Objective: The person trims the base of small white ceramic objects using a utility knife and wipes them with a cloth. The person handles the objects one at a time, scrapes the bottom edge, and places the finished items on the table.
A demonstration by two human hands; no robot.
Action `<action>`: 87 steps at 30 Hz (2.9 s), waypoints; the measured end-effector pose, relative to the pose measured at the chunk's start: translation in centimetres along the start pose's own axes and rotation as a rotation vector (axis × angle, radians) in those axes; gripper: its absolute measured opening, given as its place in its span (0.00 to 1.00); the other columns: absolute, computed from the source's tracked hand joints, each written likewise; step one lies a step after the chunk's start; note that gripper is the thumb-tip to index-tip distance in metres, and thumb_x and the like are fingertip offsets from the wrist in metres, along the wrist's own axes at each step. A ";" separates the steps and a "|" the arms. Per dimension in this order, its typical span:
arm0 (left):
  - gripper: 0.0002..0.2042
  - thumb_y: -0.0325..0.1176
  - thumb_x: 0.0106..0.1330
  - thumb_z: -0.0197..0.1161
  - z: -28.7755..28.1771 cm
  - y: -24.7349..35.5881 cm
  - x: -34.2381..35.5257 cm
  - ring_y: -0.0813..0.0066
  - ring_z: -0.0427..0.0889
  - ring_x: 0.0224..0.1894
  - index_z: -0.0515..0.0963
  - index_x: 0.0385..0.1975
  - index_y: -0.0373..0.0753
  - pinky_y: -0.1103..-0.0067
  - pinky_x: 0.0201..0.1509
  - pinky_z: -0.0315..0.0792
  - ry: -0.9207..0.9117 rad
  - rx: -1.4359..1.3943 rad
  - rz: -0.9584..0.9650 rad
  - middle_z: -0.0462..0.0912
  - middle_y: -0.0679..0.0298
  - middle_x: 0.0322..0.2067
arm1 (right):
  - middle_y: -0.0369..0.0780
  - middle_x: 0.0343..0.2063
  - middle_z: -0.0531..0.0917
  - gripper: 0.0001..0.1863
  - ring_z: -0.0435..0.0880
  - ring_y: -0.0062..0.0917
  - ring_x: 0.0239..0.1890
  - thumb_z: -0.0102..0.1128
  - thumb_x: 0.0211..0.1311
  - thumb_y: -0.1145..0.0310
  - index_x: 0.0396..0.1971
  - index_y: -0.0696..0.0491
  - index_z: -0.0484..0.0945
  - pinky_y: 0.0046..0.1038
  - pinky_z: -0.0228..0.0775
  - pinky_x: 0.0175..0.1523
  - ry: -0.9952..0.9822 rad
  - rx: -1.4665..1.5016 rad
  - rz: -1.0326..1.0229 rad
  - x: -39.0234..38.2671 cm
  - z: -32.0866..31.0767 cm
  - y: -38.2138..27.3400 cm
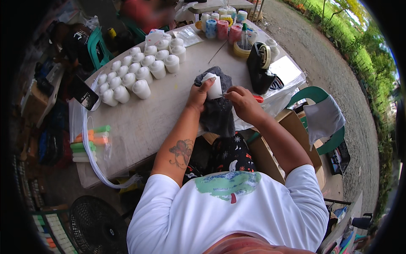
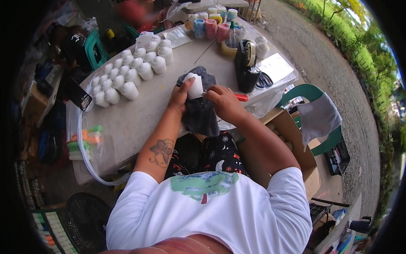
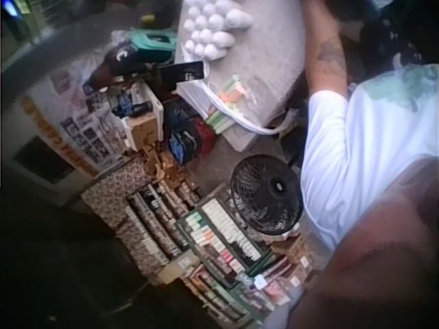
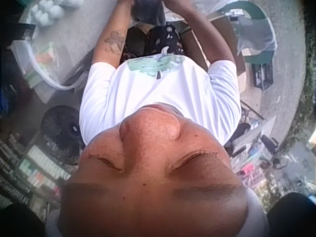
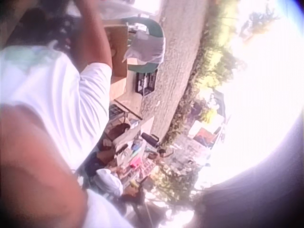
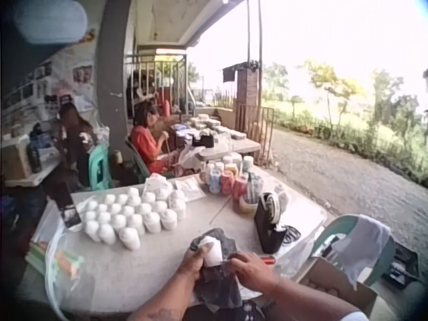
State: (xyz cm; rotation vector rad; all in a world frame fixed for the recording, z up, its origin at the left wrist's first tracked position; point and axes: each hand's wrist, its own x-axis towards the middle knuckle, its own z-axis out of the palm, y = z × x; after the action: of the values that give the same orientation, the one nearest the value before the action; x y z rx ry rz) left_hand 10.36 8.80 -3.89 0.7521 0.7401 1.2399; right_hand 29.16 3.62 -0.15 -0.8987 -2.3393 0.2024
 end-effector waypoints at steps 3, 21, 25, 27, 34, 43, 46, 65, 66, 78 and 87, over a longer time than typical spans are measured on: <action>0.18 0.41 0.55 0.68 -0.1 0.1 0.0 0.77 0.79 0.35 0.78 0.40 0.36 0.78 0.42 0.74 0.008 -0.021 -0.019 0.79 0.66 0.35 | 0.41 0.42 0.77 0.18 0.76 0.37 0.47 0.56 0.45 0.85 0.38 0.51 0.75 0.37 0.65 0.51 -0.009 -0.062 -0.041 0.2 -0.1 -0.1; 0.20 0.45 0.56 0.62 -0.9 -0.2 0.6 0.71 0.79 0.34 0.76 0.43 0.38 0.74 0.39 0.76 -0.022 -0.212 -0.060 0.79 0.63 0.34 | 0.43 0.40 0.77 0.13 0.77 0.41 0.44 0.56 0.50 0.83 0.37 0.54 0.75 0.37 0.69 0.47 0.119 0.168 0.095 0.3 -0.6 -0.4; 0.18 0.44 0.56 0.60 -1.1 -0.2 0.6 0.70 0.80 0.34 0.76 0.41 0.38 0.74 0.38 0.76 -0.067 -0.234 -0.066 0.79 0.62 0.33 | 0.46 0.36 0.78 0.12 0.78 0.44 0.39 0.56 0.49 0.84 0.35 0.56 0.75 0.37 0.72 0.42 0.238 0.168 0.062 1.7 0.2 0.6; 0.18 0.44 0.56 0.60 -1.0 -0.2 0.7 0.69 0.80 0.33 0.76 0.40 0.38 0.74 0.38 0.76 -0.058 -0.246 -0.065 0.79 0.62 0.33 | 0.45 0.37 0.78 0.12 0.78 0.44 0.40 0.56 0.51 0.84 0.36 0.56 0.75 0.37 0.71 0.43 0.187 0.130 0.022 1.8 0.4 0.7; 0.18 0.45 0.54 0.59 -0.7 0.2 0.3 0.69 0.80 0.32 0.76 0.37 0.39 0.74 0.37 0.76 -0.001 -0.201 -0.022 0.80 0.62 0.31 | 0.45 0.40 0.77 0.12 0.78 0.43 0.42 0.56 0.54 0.86 0.37 0.55 0.74 0.34 0.72 0.45 0.031 -0.012 -0.047 -1.3 -0.9 -0.1; 0.22 0.52 0.57 0.62 -0.4 0.6 -0.2 0.71 0.80 0.35 0.76 0.41 0.39 0.75 0.41 0.76 -0.054 -0.219 0.030 0.80 0.63 0.34 | 0.43 0.38 0.77 0.09 0.79 0.37 0.41 0.56 0.60 0.81 0.41 0.55 0.75 0.30 0.72 0.44 0.201 0.249 0.206 0.9 -0.6 -0.5; 0.25 0.54 0.56 0.67 -0.8 0.2 -0.1 0.73 0.79 0.36 0.76 0.43 0.38 0.76 0.42 0.75 -0.070 -0.183 0.007 0.79 0.64 0.35 | 0.43 0.37 0.77 0.10 0.79 0.37 0.40 0.56 0.60 0.80 0.42 0.54 0.76 0.29 0.72 0.43 0.234 0.209 0.166 1.6 -0.5 -0.6; 0.18 0.47 0.59 0.66 -0.5 0.3 0.5 0.78 0.77 0.32 0.76 0.39 0.39 0.79 0.37 0.72 -0.025 -0.091 0.044 0.78 0.68 0.31 | 0.36 0.41 0.78 0.15 0.75 0.32 0.48 0.57 0.48 0.78 0.38 0.48 0.76 0.34 0.64 0.49 0.030 -0.133 -0.078 1.7 0.5 0.3; 0.18 0.48 0.60 0.65 -0.7 0.2 0.5 0.78 0.78 0.32 0.76 0.38 0.40 0.79 0.37 0.73 -0.022 -0.067 0.044 0.78 0.68 0.31 | 0.35 0.41 0.77 0.15 0.75 0.31 0.47 0.57 0.47 0.77 0.38 0.48 0.76 0.34 0.64 0.50 0.031 -0.137 -0.107 1.1 0.6 0.2; 0.17 0.44 0.57 0.68 0.2 0.5 -0.2 0.78 0.77 0.29 0.76 0.37 0.38 0.79 0.33 0.73 -0.004 0.027 0.072 0.78 0.67 0.29 | 0.37 0.40 0.77 0.16 0.76 0.34 0.46 0.58 0.45 0.81 0.37 0.51 0.76 0.36 0.65 0.51 0.098 -0.166 -0.115 2.2 0.5 -0.2; 0.18 0.42 0.54 0.71 0.6 0.6 -0.1 0.78 0.78 0.30 0.76 0.36 0.38 0.77 0.34 0.76 -0.003 0.071 0.077 0.78 0.65 0.30 | 0.40 0.40 0.77 0.09 0.80 0.29 0.40 0.58 0.57 0.83 0.35 0.53 0.75 0.28 0.71 0.44 0.152 0.170 0.207 -4.7 -2.8 -0.3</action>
State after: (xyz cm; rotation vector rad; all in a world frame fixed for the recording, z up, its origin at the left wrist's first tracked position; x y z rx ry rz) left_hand 10.56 8.73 -3.06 0.8476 0.7619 1.2866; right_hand 33.42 0.13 -0.11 -1.0331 -2.0547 0.3980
